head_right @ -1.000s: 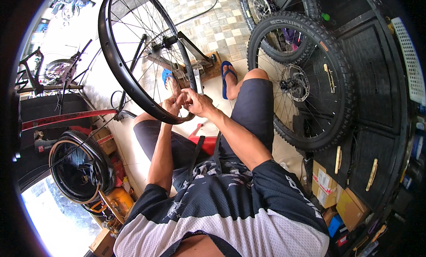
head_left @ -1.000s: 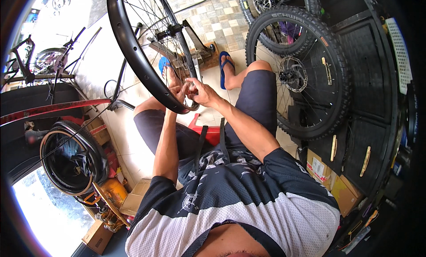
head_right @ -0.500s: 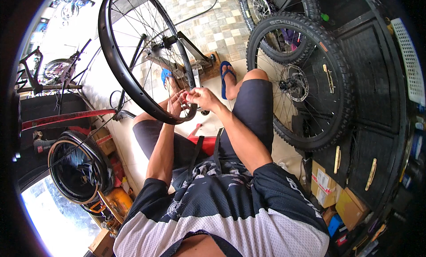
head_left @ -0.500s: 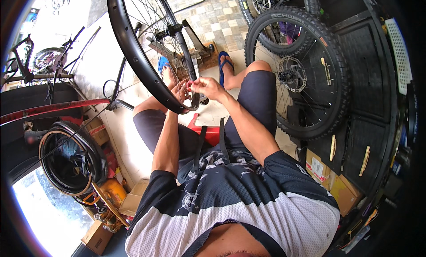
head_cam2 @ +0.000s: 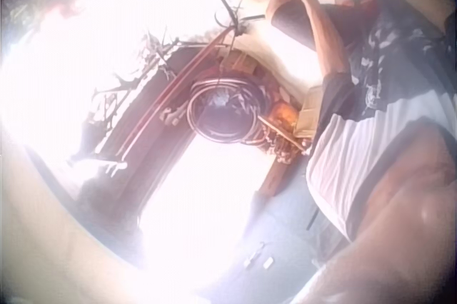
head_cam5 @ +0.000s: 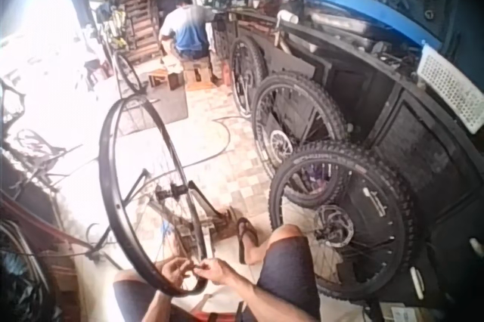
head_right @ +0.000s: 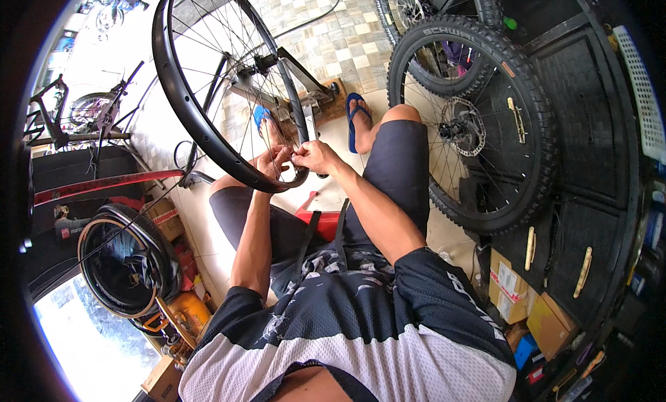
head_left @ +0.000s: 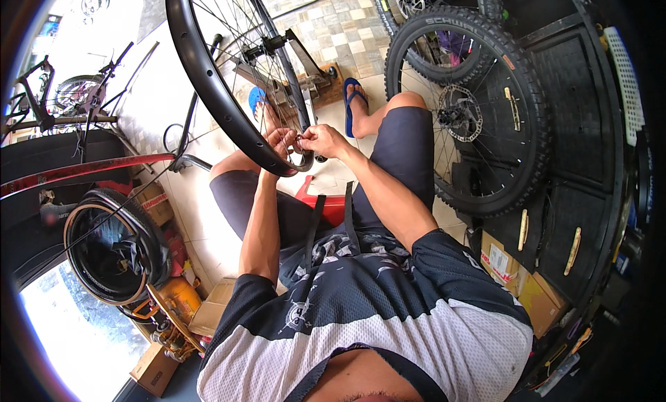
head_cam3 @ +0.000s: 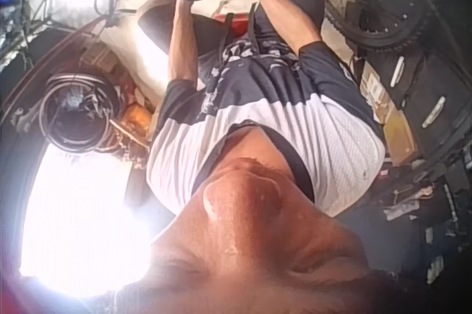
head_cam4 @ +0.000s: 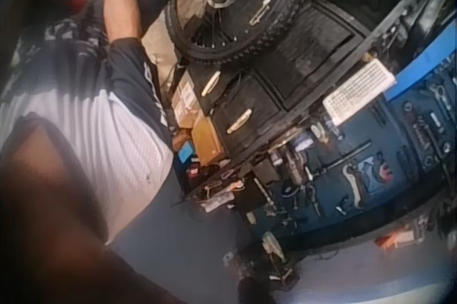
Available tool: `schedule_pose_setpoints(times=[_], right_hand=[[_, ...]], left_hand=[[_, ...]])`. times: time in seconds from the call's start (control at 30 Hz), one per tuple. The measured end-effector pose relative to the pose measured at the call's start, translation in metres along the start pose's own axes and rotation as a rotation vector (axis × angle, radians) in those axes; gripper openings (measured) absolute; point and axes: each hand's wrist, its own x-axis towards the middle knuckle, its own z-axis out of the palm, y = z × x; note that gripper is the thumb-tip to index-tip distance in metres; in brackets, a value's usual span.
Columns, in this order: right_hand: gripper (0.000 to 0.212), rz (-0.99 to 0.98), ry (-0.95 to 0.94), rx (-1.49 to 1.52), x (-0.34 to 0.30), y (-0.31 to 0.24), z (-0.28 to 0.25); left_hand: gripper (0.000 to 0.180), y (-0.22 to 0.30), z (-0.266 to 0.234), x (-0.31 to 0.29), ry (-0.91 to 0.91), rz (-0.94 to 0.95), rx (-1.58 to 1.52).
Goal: The person adjusts the spokes of a bicycle wheel mounted on a truing stand, using a spoke wrench to tighten or loosen individual spokes while rotating the wheel to check alignment.
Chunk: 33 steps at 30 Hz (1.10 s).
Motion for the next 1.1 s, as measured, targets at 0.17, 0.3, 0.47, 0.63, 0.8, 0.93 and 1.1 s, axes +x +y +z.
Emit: schedule_pose_setpoints(times=[0.17,0.3,0.47,0.63,0.8,0.93,1.1], right_hand=[[0.025,-0.138,0.026,-0.033,-0.01,-0.011,-0.003],[0.034,-0.106,0.033,-0.156,-0.018,-0.024,-0.003],[0.057,-0.137,0.161,-0.32,-0.023,-0.034,0.011],[0.053,-0.129,0.135,-0.237,-0.017,-0.023,0.014],[0.062,-0.159,0.046,0.129,-0.006,-0.011,0.018],[0.069,-0.226,0.18,-0.191,-0.014,-0.017,0.017],[0.063,-0.233,0.221,-0.248,-0.02,-0.028,0.017]], left_hand=[[0.043,0.0,-0.003,0.0,0.02,-0.025,0.246],[0.048,-0.007,-0.006,0.007,0.066,-0.015,0.441],[0.046,-0.015,0.002,0.022,0.102,0.04,0.689],[0.051,-0.008,0.003,0.012,0.097,0.086,0.443],[0.058,0.012,-0.017,0.0,-0.018,-0.008,0.584],[0.045,0.006,-0.008,0.005,0.068,0.081,0.635],[0.043,-0.002,0.002,0.013,0.036,0.081,0.523]])
